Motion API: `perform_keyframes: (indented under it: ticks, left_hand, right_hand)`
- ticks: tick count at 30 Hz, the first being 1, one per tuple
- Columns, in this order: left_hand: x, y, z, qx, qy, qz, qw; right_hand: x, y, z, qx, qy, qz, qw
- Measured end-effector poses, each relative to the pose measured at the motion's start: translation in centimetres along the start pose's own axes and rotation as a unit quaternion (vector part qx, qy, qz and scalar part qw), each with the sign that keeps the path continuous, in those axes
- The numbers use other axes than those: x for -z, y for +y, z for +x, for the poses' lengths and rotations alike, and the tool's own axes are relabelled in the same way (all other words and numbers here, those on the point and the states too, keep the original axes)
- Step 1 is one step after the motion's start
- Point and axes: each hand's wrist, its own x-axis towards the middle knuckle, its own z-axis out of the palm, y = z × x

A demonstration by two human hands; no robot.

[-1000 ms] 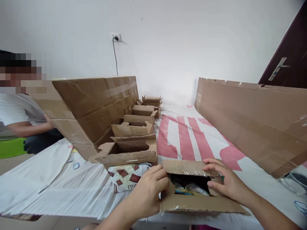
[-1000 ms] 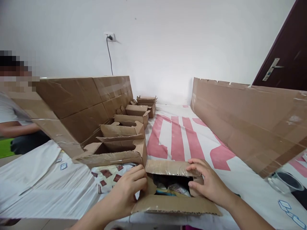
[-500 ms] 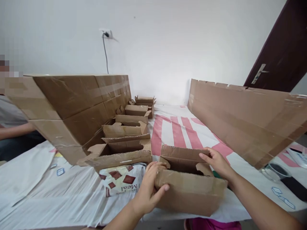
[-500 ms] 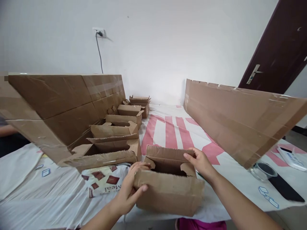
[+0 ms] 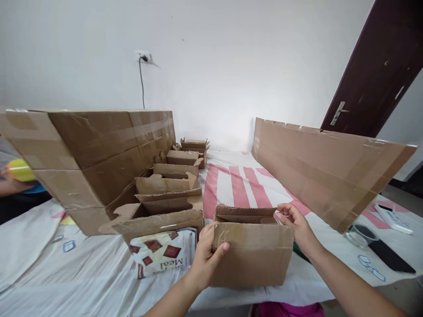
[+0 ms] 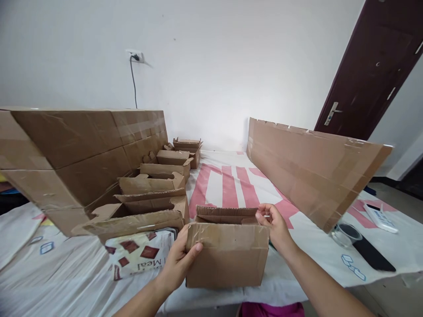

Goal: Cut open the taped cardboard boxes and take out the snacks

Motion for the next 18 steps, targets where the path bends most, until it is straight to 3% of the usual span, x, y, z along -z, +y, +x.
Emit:
perform_keyframes:
  ticks: [4, 9, 12, 15, 18]
  left_hand:
    - [-0.3, 0.2, -0.2, 0.002, 0.004, -0.017, 1.000]
    - [0.2, 0.5, 0.0, 0.014, -0.004, -0.080, 0.997]
    - [0.4, 0.4, 0.2, 0.028, 0.006, -0.098, 0.995]
    - [0.2, 0.1, 0.1, 0.033, 0.017, -0.101, 0.994]
    - [-0.2, -0.1, -0.1, 0.020, 0.031, -0.091, 0.995]
  right_hand:
    - [0.5, -1.6, -1.4, 0.081, 0.039, -0.011, 0.996]
    - [0.5, -2.6, -2.6, 0.108, -0.062, -0.027, 0.992]
    - [0.2, -2.9, -3.1, 0.150, -0.062, -0.111, 0.981]
    - [-0.4, -4.1, -4.1, 0.260, -0.057, -0.194, 0.944]
    - [-1.7, -6.0, -5.2, 0.365, -0.140, -0.221, 0.894]
